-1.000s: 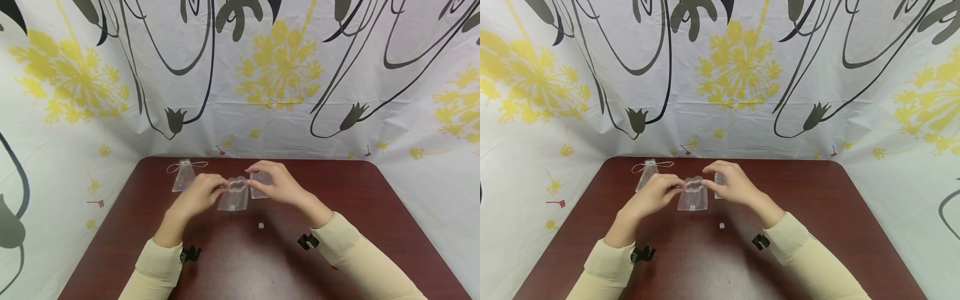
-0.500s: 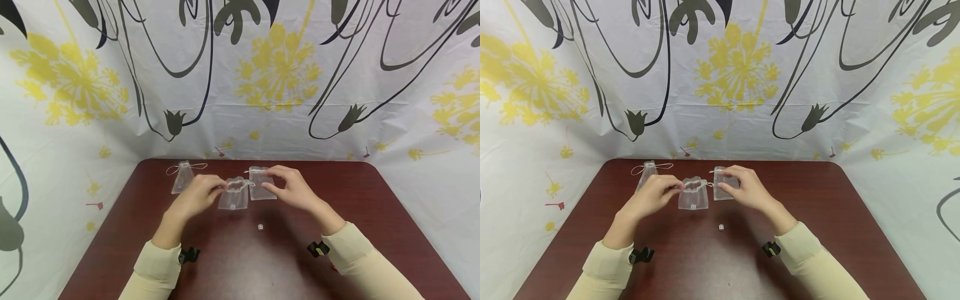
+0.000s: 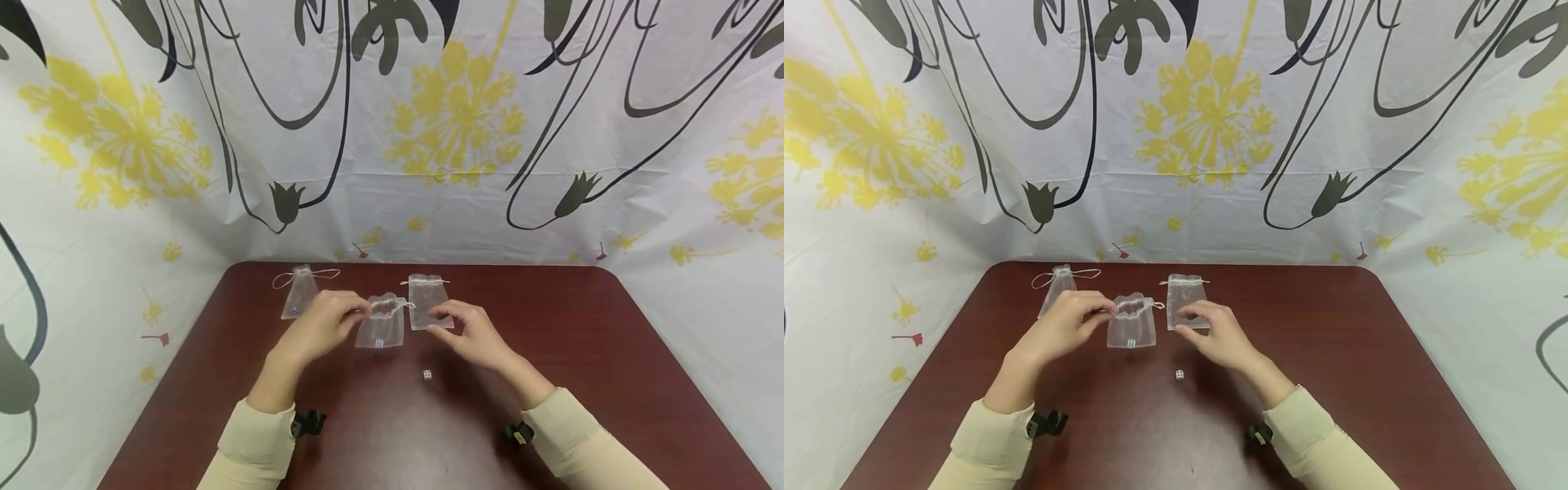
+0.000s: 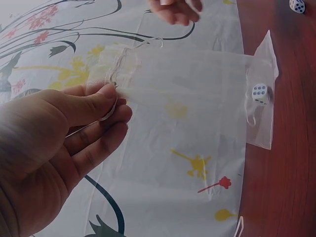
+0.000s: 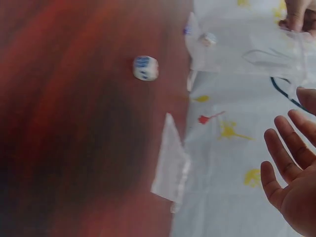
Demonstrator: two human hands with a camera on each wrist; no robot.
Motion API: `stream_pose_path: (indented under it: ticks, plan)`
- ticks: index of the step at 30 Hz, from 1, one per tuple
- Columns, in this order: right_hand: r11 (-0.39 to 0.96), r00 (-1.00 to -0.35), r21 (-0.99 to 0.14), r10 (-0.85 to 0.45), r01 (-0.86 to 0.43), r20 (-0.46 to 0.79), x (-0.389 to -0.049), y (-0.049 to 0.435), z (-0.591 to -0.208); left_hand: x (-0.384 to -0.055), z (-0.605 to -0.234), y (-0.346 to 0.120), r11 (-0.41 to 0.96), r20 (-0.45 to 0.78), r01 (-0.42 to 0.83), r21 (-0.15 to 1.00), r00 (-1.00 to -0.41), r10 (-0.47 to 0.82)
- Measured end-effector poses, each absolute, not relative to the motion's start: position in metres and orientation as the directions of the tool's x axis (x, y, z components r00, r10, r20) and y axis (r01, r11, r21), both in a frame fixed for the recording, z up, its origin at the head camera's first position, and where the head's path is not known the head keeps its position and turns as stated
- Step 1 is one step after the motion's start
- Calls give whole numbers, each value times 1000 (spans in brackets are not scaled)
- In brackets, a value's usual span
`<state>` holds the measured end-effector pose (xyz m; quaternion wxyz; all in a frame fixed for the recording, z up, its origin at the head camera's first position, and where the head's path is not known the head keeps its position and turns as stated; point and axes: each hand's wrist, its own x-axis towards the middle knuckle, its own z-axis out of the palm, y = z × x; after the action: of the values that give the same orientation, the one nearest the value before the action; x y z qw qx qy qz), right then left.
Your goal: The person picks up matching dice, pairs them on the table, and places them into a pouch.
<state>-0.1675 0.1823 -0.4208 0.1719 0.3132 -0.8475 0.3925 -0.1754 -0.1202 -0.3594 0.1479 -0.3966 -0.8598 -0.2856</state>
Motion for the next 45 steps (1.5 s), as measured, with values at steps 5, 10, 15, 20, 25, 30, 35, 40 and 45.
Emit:
stream_pose_path:
  ticks: [5,10,15,20,25,30,35,40,45]
  plan:
    - [485,-772,-600,-409,-636,487,-162,178,-440,-176,-360,-121,521,485,765,378,-643,593]
    - [503,-784,-605,-454,-618,423,-159,177,-459,-176,-362,-122,522,465,759,390,-651,600]
    - [515,-765,-578,-533,-633,362,-158,179,-472,-176,-363,-123,526,461,754,393,-657,597]
    - [514,-732,-547,-601,-661,321,-158,182,-480,-175,-362,-123,526,464,755,393,-656,595]
    - [525,-712,-510,-635,-682,299,-156,183,-486,-176,-363,-122,518,463,757,398,-653,599]
    - [537,-708,-493,-651,-684,274,-154,186,-488,-177,-364,-123,513,459,756,407,-655,600]
    - [558,-716,-475,-646,-680,264,-154,188,-488,-177,-363,-124,517,452,756,402,-655,606]
    - [549,-706,-470,-652,-692,278,-155,189,-487,-176,-364,-124,522,452,757,392,-653,608]
    - [501,-692,-504,-643,-703,326,-160,188,-470,-175,-362,-125,522,461,761,386,-649,606]
